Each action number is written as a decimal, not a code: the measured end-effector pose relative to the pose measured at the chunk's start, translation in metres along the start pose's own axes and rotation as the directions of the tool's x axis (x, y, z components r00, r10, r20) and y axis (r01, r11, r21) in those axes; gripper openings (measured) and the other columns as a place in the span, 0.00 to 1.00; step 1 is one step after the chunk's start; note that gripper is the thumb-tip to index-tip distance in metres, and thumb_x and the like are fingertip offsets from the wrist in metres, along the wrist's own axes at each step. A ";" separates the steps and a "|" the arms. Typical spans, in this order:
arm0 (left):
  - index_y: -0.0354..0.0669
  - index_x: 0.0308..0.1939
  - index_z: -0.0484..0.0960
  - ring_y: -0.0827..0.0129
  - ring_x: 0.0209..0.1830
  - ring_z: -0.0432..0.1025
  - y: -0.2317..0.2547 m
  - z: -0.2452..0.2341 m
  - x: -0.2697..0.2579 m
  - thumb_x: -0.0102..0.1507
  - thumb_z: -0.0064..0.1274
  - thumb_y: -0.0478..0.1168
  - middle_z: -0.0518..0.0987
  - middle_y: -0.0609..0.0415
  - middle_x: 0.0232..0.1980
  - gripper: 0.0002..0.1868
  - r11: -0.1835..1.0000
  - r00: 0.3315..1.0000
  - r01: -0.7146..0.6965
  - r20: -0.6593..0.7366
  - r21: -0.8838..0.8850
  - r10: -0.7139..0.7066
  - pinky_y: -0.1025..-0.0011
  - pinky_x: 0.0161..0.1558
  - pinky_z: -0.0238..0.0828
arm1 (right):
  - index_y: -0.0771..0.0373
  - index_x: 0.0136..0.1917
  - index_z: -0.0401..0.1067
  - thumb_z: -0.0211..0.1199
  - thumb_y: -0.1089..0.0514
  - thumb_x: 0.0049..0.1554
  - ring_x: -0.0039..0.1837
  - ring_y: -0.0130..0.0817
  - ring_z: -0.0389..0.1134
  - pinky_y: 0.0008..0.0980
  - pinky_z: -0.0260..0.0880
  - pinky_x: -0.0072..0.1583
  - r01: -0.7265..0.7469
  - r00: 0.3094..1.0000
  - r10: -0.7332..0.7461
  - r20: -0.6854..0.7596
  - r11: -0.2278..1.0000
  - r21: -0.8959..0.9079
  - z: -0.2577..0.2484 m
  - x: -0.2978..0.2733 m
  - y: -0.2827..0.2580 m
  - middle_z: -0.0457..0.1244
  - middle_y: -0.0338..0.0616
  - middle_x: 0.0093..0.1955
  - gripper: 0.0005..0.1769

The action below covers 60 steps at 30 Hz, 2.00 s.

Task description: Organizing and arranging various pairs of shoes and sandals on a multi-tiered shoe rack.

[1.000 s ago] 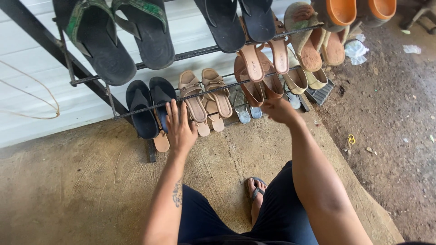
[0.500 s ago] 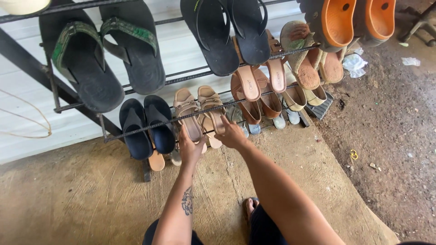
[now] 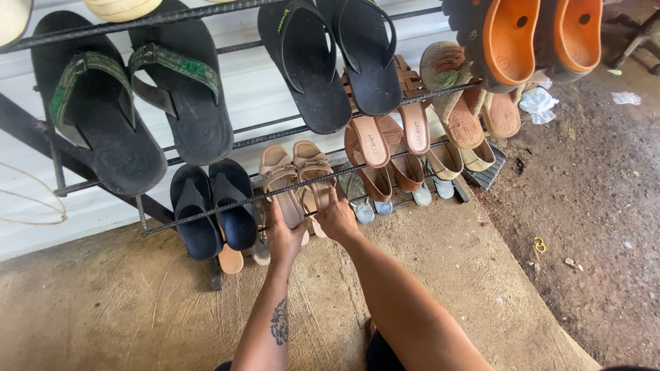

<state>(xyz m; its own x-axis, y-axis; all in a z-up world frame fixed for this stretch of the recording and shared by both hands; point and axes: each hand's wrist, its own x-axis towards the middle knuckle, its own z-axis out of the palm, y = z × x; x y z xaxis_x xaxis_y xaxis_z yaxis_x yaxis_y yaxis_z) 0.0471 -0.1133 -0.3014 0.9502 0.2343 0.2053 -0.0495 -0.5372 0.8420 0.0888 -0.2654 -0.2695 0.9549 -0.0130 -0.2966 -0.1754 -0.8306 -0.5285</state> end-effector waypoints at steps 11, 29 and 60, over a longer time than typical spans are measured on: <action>0.37 0.79 0.43 0.41 0.64 0.71 -0.020 -0.001 0.000 0.54 0.70 0.43 0.67 0.28 0.70 0.60 0.995 0.996 -0.092 0.008 0.027 0.092 0.55 0.61 0.72 | 0.61 0.82 0.39 0.76 0.42 0.49 0.63 0.57 0.67 0.47 0.69 0.63 0.159 0.987 -0.161 -0.011 0.983 -0.088 -0.033 -0.011 -0.012 0.64 0.63 0.60 0.64; 0.39 0.73 0.64 0.53 0.66 0.67 0.346 -0.241 -0.027 0.68 0.55 0.51 0.70 0.39 0.68 0.34 0.942 0.659 0.163 0.678 0.294 -0.326 0.59 0.66 0.63 | 0.62 0.60 0.73 0.68 0.41 0.57 0.51 0.42 0.73 0.39 0.74 0.51 0.159 0.956 -0.136 0.262 0.985 -0.068 -0.273 -0.206 -0.198 0.69 0.51 0.53 0.27; 0.40 0.45 0.87 0.76 0.35 0.76 0.558 -0.354 -0.038 0.66 0.59 0.37 0.84 0.56 0.38 0.06 0.989 0.937 0.108 -0.322 -0.097 -0.133 0.76 0.34 0.68 | 0.66 0.59 0.76 0.67 0.48 0.60 0.55 0.45 0.74 0.42 0.79 0.52 0.285 0.807 -0.111 -0.580 0.933 0.218 -0.618 -0.323 -0.081 0.67 0.59 0.65 0.22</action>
<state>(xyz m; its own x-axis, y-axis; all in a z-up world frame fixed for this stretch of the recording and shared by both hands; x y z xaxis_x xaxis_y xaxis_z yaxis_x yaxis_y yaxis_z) -0.1260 -0.1354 0.3373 0.7983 0.5521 0.2407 0.0236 -0.4281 0.9034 -0.0574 -0.5382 0.3612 0.9290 -0.2411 0.2807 0.0564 -0.6574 -0.7514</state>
